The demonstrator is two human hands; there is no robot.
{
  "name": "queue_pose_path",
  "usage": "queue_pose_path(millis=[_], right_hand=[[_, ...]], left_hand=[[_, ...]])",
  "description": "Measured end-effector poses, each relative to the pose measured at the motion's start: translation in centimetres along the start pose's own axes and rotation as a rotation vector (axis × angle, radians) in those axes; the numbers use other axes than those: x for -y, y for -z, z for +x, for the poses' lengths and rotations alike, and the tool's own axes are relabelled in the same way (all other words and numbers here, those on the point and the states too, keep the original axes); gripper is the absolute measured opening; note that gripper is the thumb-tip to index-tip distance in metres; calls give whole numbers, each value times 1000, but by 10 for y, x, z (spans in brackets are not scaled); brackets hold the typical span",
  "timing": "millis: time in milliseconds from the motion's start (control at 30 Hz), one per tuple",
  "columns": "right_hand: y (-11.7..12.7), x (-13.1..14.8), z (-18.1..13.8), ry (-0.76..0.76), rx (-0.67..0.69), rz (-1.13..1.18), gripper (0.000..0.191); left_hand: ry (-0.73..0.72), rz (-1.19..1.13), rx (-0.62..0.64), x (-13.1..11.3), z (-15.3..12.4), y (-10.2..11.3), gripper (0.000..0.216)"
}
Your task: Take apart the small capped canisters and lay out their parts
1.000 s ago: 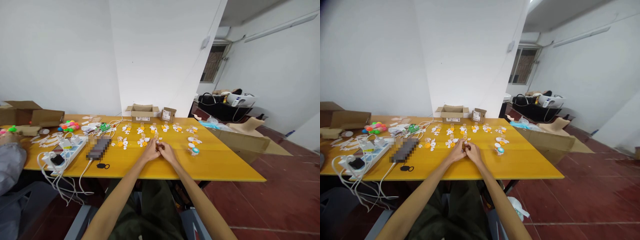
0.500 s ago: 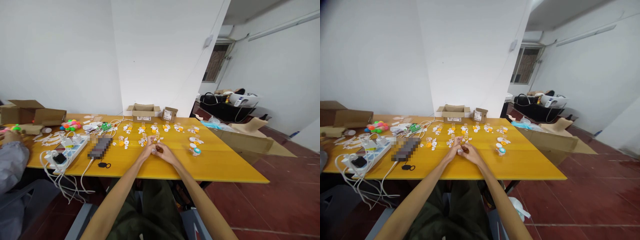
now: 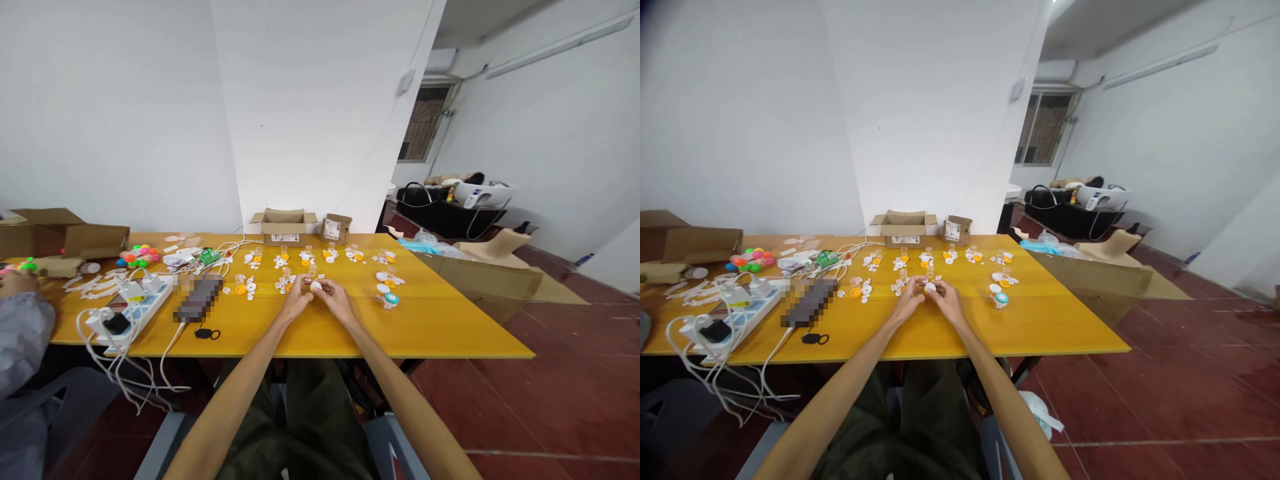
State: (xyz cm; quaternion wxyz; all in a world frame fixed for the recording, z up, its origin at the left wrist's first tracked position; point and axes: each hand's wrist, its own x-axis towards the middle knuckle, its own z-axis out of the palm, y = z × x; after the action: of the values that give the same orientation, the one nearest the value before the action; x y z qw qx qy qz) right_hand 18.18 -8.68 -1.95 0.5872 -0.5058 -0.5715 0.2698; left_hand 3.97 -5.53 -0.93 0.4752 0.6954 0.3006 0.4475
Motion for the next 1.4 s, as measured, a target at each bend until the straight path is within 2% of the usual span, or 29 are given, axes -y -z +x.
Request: queue_pose_path(millis=[100,300,767,967,1233,1400], right_hand=[[1,-1,0,-23,3,53,34],[1,4,-3,-32,70,93,36],[0,4,-5,37,29,-14,33],[-2,3,-5,54,-35,-42,29],[4,-6,-3,47,-295,-285,18],[6,-14,-4,43,-304,-558,8]], left_hand=[[-60,75,11,3,1,-3,39],[-110,107,-13,7,3,-5,18],[9,-71,-15,12,4,-6,26],[8,-35,-19,15,4,-5,27],[36,-31,-61,19,6,-5,32],[62,-75,-65,16,6,-5,30]])
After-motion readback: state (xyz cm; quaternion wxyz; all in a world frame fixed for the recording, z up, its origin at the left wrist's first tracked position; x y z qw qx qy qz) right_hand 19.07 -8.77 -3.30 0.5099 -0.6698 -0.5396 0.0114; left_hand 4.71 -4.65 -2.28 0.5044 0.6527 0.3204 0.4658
